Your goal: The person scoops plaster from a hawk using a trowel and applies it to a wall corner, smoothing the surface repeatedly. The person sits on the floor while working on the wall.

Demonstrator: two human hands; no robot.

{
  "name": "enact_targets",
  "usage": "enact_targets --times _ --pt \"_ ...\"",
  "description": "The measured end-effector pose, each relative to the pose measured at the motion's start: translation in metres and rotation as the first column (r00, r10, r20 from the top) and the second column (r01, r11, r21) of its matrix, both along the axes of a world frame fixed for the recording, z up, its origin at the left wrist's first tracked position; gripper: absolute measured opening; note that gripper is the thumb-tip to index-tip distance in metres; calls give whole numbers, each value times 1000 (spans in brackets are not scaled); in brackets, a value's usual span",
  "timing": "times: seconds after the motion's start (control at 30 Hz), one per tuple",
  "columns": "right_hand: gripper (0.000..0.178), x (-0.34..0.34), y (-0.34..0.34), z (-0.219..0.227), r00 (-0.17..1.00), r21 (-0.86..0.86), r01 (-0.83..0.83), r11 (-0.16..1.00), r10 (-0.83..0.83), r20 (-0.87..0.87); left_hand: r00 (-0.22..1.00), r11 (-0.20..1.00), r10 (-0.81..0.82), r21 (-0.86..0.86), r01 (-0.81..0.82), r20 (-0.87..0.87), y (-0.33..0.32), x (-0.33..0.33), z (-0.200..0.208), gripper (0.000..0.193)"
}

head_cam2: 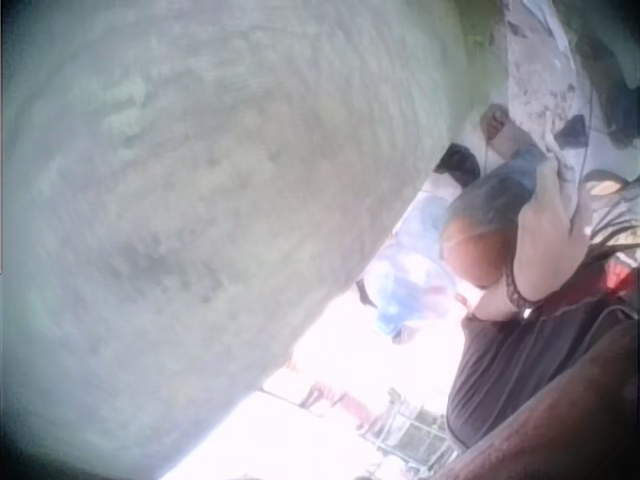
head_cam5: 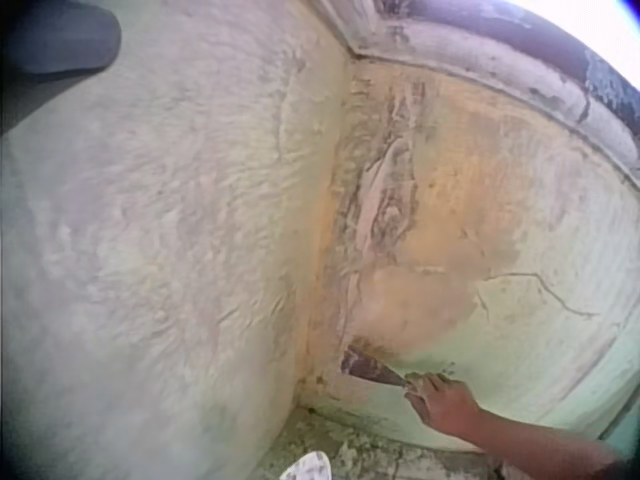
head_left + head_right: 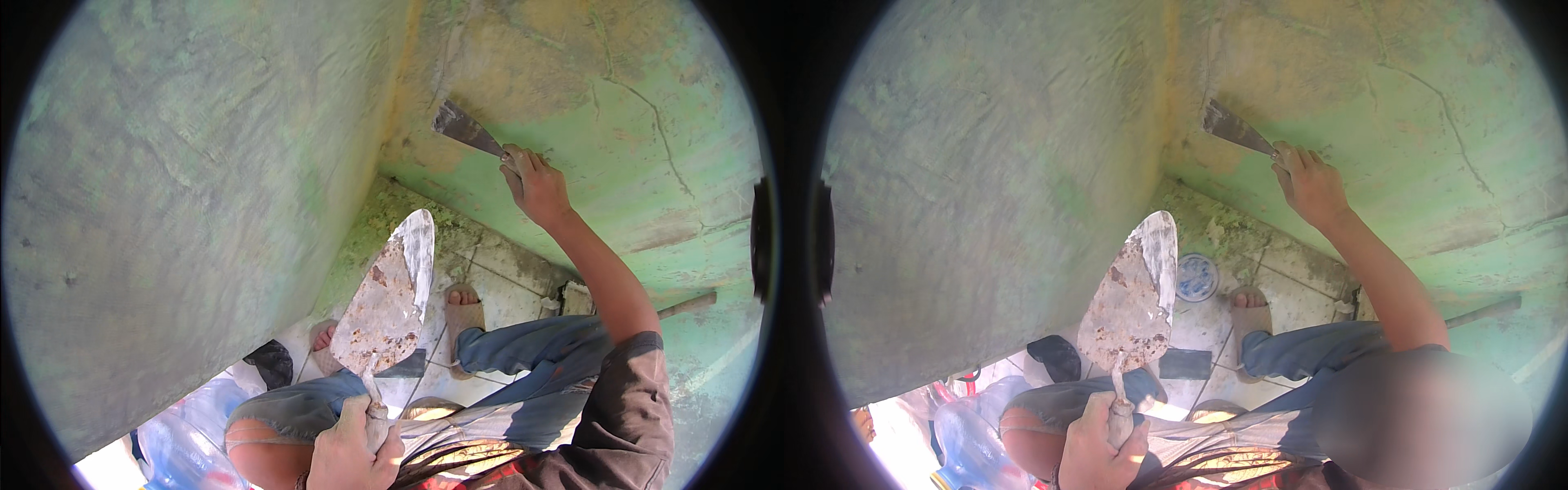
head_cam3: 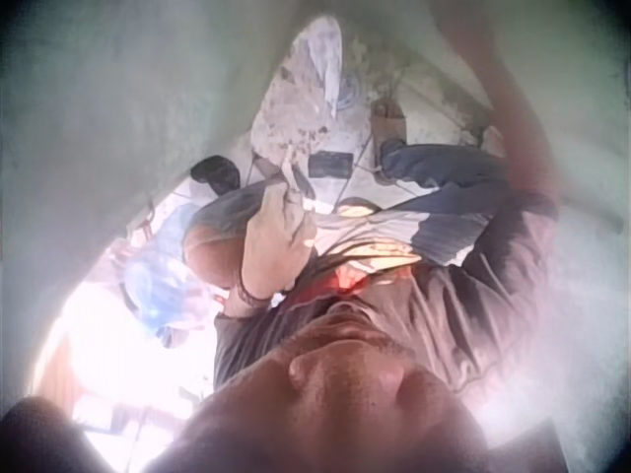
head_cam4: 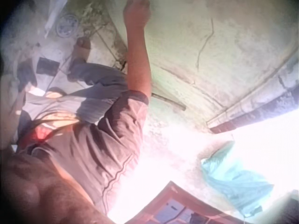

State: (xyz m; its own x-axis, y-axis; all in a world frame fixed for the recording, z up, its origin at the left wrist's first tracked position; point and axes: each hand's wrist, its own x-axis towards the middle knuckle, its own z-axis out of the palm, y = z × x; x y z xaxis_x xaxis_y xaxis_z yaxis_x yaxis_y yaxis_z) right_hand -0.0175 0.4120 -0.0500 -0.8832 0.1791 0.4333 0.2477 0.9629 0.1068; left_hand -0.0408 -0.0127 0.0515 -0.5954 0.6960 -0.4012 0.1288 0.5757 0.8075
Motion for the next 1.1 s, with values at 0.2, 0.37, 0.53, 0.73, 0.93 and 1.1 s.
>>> enact_targets --times 0.2,0.37,0.53,0.73,0.93,1.1 --pt "35 -18 7 9 1000 82 -11 997 10 8 1000 1000 -12 15 11 22 0 -2 -3 35" --pt "32 -24 13 7 1000 118 20 993 -20 -1 1000 1000 -7 27 8 -29 0 0 -1 33" --pt "34 -13 3 4 999 -17 35 999 -35 -17 1000 1000 -4 17 5 -23 -1 1 -4 34" --pt "28 -2 -59 -46 945 -647 200 736 -319 -70 1000 1000 -5 5 5 -29 -1 -1 -9 35" --pt "31 -32 -160 -65 852 -932 -323 -164 -480 -211 997 999 34 -18 -33 64 5 -3 3 35" --pt "36 -42 -158 -34 800 -582 -544 -605 -582 -143 996 996 84 -12 -85 -39 12 8 8 32"
